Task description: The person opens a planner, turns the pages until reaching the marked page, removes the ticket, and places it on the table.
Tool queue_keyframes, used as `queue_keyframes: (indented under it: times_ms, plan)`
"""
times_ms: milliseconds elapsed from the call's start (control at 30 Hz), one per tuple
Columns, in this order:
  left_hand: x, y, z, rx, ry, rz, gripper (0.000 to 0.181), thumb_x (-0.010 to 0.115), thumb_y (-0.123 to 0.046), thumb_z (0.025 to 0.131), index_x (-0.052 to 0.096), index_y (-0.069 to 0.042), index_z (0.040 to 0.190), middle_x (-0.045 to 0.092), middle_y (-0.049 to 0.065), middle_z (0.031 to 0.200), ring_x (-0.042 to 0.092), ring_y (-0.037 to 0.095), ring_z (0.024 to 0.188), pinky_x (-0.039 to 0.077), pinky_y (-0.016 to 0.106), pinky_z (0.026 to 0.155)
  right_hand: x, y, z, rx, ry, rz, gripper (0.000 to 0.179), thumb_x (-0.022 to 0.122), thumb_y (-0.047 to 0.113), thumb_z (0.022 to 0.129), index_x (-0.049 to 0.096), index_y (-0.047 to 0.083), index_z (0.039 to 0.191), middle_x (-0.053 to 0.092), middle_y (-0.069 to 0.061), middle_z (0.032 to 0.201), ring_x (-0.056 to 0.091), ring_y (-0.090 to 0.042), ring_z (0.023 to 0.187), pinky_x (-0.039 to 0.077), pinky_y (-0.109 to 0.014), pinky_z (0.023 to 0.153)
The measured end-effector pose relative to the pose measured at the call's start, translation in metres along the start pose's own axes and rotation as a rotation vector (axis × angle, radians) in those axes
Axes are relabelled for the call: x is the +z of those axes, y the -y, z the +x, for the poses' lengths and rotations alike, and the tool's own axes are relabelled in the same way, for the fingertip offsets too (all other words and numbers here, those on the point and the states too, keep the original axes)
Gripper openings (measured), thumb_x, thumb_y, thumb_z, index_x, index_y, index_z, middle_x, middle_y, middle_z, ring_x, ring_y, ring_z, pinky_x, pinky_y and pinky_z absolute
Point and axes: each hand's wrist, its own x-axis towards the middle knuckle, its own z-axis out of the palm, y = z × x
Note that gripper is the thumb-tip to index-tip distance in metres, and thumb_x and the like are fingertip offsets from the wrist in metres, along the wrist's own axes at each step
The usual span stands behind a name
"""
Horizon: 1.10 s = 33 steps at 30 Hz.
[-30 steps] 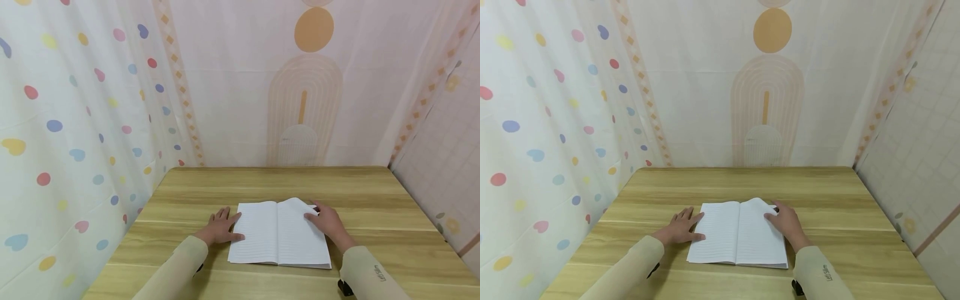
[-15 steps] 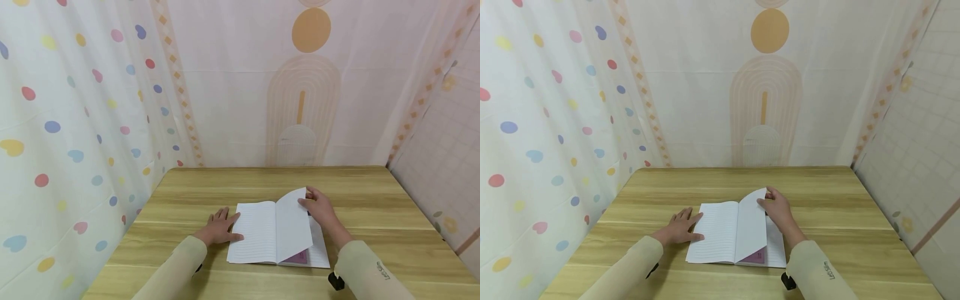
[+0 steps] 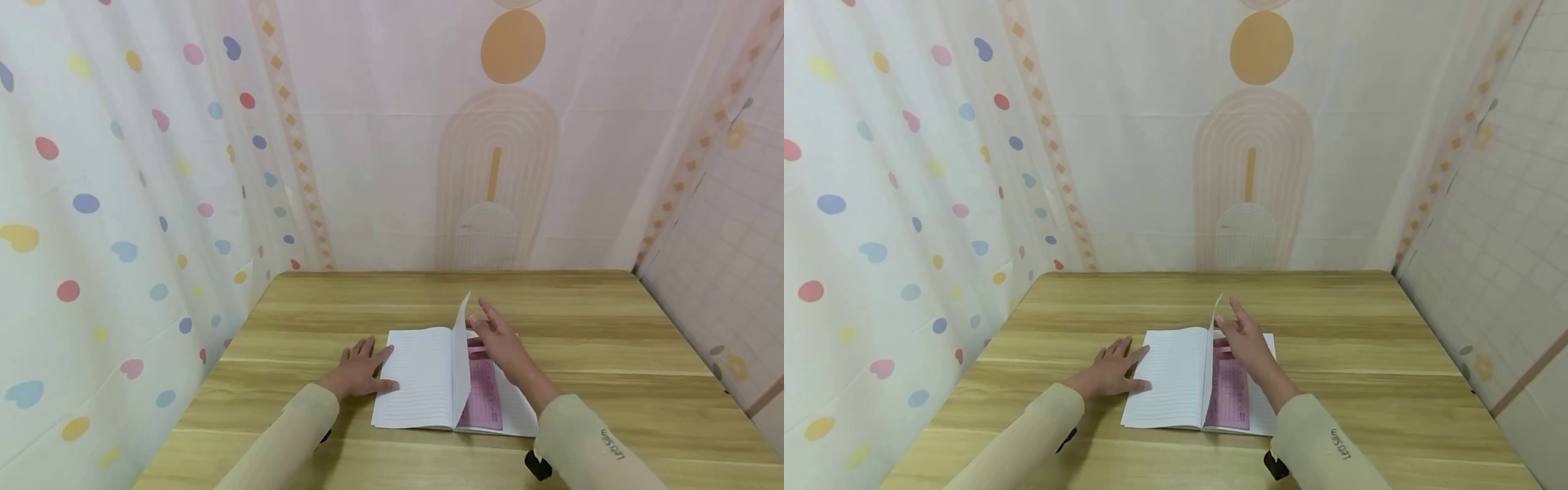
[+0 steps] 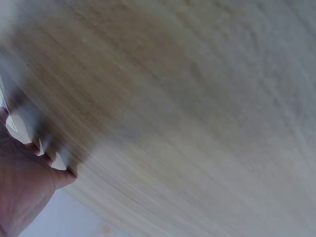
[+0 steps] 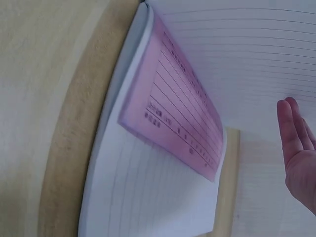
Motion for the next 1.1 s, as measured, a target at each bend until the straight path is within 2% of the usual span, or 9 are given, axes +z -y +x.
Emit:
queue_keyframes:
  times_ms: [67,200,400,533,733,933,1100]
  plan:
    - [0.001,0.0,0.0,0.003,-0.004,0.001,0.089,0.059,-0.068,0.088,0.029,-0.024,0.158,0.011,0.024,0.162,0.008,0.043,0.149,0.009,0.063,0.114,0.004,-0.003,0.0,-0.012,0.023,-0.029,0.064,0.049,0.021,0.106,0.017,0.002,0.158,0.052,-0.035,0.133,0.068,-0.03,0.095,0.058,-0.042,0.078]
    - [0.002,-0.001,0.001,0.008,-0.011,0.004,0.088,0.06,-0.068,0.088,0.03,-0.023,0.158,0.013,0.025,0.161,0.009,0.043,0.148,0.01,0.064,0.114,0.009,-0.013,0.0,-0.046,0.061,-0.157,0.061,0.056,0.016,0.103,0.027,-0.003,0.154,0.057,-0.03,0.13,0.065,-0.033,0.106,0.056,-0.043,0.084]
    - [0.0,-0.004,-0.001,0.013,-0.018,-0.006,0.089,0.061,-0.066,0.088,0.031,-0.02,0.157,0.014,0.025,0.161,0.011,0.043,0.148,0.011,0.064,0.114,0.018,-0.026,-0.002,-0.078,0.087,-0.378,0.061,0.068,0.021,0.096,0.043,0.003,0.149,0.062,-0.016,0.131,0.06,-0.032,0.119,0.049,-0.044,0.097]
    - [0.0,-0.003,-0.001,0.018,-0.024,-0.018,0.089,0.062,-0.065,0.088,0.031,-0.018,0.157,0.015,0.026,0.16,0.011,0.044,0.148,0.011,0.065,0.113,0.024,-0.031,-0.006,-0.109,0.133,-0.478,0.059,0.07,0.022,0.094,0.049,0.007,0.146,0.059,-0.017,0.135,0.058,-0.037,0.121,0.047,-0.049,0.098]
    - [0.001,0.0,0.0,0.022,-0.037,-0.037,0.088,0.062,-0.063,0.089,0.031,-0.017,0.157,0.017,0.026,0.16,0.013,0.044,0.147,0.011,0.064,0.114,0.03,-0.04,-0.01,-0.227,0.207,-0.631,0.057,0.074,0.026,0.091,0.056,0.003,0.14,0.057,-0.019,0.136,0.058,-0.038,0.118,0.045,-0.053,0.099]
    - [0.003,0.005,0.002,0.066,-0.067,-0.069,0.077,0.063,-0.041,0.095,0.03,-0.01,0.157,0.019,0.028,0.158,0.014,0.045,0.146,0.011,0.066,0.113,0.035,-0.046,-0.009,-0.298,0.264,-0.751,0.055,0.075,0.027,0.09,0.059,0.0,0.135,0.057,-0.021,0.135,0.05,-0.04,0.127,0.036,-0.054,0.107]
    - [0.002,0.009,0.0,0.126,-0.117,-0.156,0.058,0.047,-0.023,0.105,0.029,-0.003,0.155,0.025,0.031,0.155,0.018,0.048,0.144,0.012,0.069,0.11,0.038,-0.048,-0.011,-0.339,0.293,-0.865,0.052,0.073,0.028,0.09,0.062,0.001,0.132,0.055,-0.024,0.136,0.047,-0.044,0.13,0.032,-0.056,0.109]
